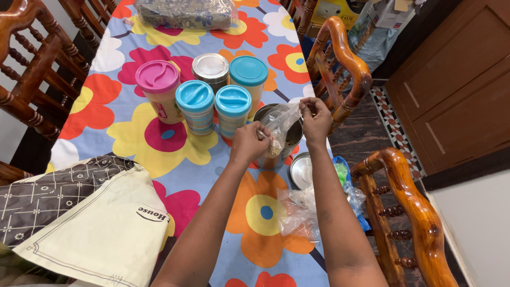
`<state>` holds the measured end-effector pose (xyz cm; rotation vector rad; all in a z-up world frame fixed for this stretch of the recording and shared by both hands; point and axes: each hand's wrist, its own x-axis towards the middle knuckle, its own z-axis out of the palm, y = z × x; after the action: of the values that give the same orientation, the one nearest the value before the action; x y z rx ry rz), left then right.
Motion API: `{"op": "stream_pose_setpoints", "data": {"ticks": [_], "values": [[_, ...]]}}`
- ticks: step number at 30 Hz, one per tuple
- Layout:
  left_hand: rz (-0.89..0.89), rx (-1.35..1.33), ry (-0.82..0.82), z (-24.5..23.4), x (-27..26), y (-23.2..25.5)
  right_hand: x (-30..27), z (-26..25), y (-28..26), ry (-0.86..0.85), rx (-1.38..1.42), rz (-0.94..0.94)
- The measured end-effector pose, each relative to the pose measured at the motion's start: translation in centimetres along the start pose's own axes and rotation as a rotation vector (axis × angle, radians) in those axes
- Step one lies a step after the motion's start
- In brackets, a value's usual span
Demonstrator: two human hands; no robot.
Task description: The person transfers grains from a plastic bag into a metal container and secures the lid. Then, the person empties a reusable shopping bag onto the table, revealing green beans, tomatoes, onions, and other vegetables, and arranges them on the table.
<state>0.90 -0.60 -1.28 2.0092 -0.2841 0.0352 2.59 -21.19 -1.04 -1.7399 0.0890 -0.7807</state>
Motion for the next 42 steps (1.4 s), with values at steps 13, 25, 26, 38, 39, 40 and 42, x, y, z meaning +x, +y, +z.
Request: {"op": "stream_pose_setpoints", "data": {"ticks": [13, 25, 26, 38, 39, 40, 42], "values": [[0.025, 0.107, 0.066, 0.0, -0.6, 0.9, 0.2, 0.1, 0.1, -0.008, 0.12, 0.067], [0.038, -0.304, 0.198, 1.1, 1.0, -1.0, -2.2, -0.7, -1.0, -0.052, -0.181, -0.134], [0.06, -0.347, 0.193, 1.3, 1.3, -1.1, -3.0, -0.9, -1.2, -0.096, -0.201, -0.178], [0.099, -0.426, 0.149, 0.6, 1.7, 0.2, -5.3, -0.4, -2.4, -0.148, -0.245, 0.002], [0.141, -0.366, 0.162, 0.2, 1.4, 0.2, -5.1, -0.4, -2.5, -0.089, -0.239, -0.01], [0.183, -0.306, 0.176, -0.1, 1.1, 0.2, -4.8, -0.5, -2.6, -0.105, -0.23, -0.027], [0.221, -0.214, 0.174, -0.5, 0.8, 0.5, -4.1, -0.5, -2.9, -0.139, -0.211, -0.059]]}}
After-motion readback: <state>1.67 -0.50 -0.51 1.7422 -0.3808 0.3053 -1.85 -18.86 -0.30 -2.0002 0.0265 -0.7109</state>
